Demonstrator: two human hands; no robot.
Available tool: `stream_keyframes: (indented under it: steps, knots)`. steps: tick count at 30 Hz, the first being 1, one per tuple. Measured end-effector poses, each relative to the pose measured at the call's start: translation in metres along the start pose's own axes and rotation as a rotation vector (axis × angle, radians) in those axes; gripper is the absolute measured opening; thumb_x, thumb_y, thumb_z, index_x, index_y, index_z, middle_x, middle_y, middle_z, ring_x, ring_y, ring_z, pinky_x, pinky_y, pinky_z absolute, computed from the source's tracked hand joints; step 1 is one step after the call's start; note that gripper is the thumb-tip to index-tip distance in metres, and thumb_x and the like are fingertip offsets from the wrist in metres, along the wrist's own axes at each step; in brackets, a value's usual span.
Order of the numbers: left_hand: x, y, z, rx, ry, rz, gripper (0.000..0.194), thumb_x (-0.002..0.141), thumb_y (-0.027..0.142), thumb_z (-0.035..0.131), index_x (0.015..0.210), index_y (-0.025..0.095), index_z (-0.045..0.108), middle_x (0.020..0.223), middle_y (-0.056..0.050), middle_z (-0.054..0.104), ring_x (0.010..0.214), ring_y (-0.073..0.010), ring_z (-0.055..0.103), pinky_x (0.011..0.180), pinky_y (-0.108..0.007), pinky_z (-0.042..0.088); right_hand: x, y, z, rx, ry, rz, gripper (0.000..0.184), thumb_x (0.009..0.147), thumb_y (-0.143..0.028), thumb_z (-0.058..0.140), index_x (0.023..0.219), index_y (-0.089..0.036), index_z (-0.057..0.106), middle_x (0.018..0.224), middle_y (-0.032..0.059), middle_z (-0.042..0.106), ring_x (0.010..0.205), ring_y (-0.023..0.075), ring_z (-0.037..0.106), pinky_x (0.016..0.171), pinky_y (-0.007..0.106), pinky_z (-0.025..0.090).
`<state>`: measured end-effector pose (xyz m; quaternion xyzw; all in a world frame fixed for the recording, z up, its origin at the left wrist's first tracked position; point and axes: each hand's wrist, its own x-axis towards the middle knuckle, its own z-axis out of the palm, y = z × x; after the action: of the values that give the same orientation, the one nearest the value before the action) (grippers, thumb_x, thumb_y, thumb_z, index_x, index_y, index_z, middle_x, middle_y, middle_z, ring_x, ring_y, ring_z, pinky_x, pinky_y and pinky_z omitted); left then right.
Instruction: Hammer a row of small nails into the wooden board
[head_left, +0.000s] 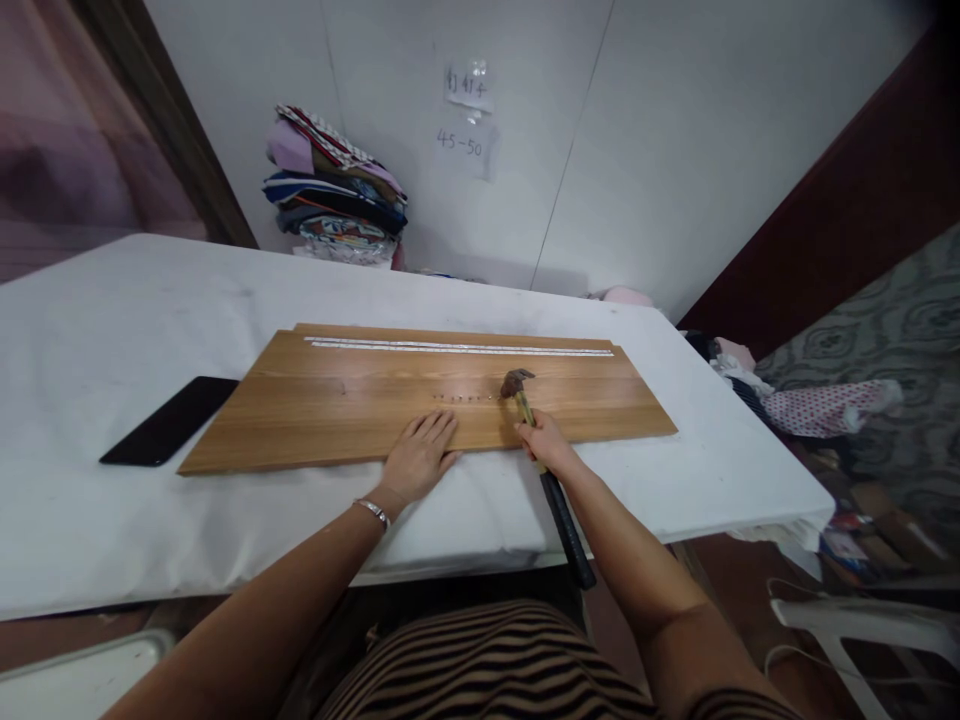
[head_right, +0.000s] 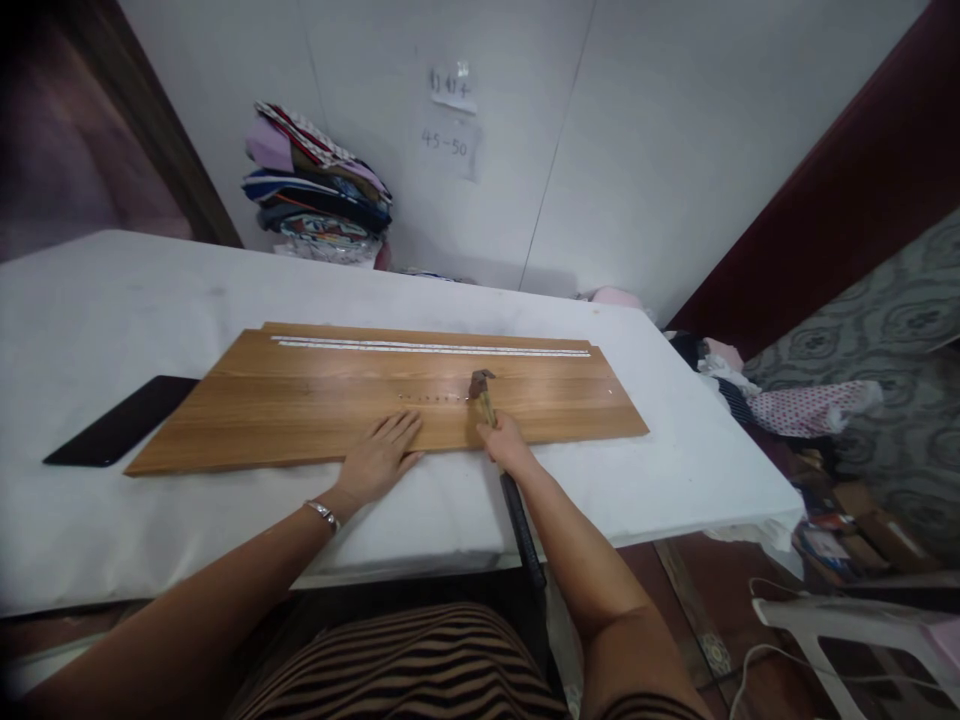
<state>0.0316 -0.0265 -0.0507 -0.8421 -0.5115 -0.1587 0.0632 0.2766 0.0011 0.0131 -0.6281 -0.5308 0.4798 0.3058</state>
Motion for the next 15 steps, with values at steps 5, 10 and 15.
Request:
stream_keyframes:
  steps: [5,10,15]
  knots:
    - [-0.0005,-0.0001,-0.0001,-0.003,-0.007,-0.008,0.056,0.098,0.048,0.041,0.142,0.015,0.052,0.148,-0.013,0.052,0.138,-0.0266,0.046,0.116,-0.045,0.032,0.003,0.0049,-0.0003,0.016,0.005,-0.004,0.019,0.082,-0.02,0.057,0.075,-0.023,0.04,0.036,-0.0116,0.038,0.03,0.0085,0.033,0.036,0.02,0.023]
    - [-0.0008,-0.0003,0.0012,-0.03,-0.004,-0.019,0.058,0.097,0.049,0.041,0.143,0.015,0.051,0.149,-0.014,0.051,0.138,-0.0276,0.046,0.116,-0.046,0.032,0.0039,0.006,-0.001,0.021,-0.002,-0.007,0.02,0.082,-0.021,0.057,0.075,-0.023,0.039,0.037,-0.0115,0.038,0.03,0.0086,0.034,0.036,0.02,0.023]
    - [-0.0001,0.0,0.0001,-0.031,-0.012,-0.018,0.058,0.098,0.049,0.04,0.143,0.014,0.051,0.149,-0.015,0.051,0.138,-0.0278,0.046,0.116,-0.046,0.032,0.0031,0.0029,-0.001,0.007,0.006,-0.006,0.018,0.084,-0.018,0.054,0.075,-0.024,0.039,0.036,-0.0116,0.038,0.031,0.0093,0.033,0.037,0.02,0.024]
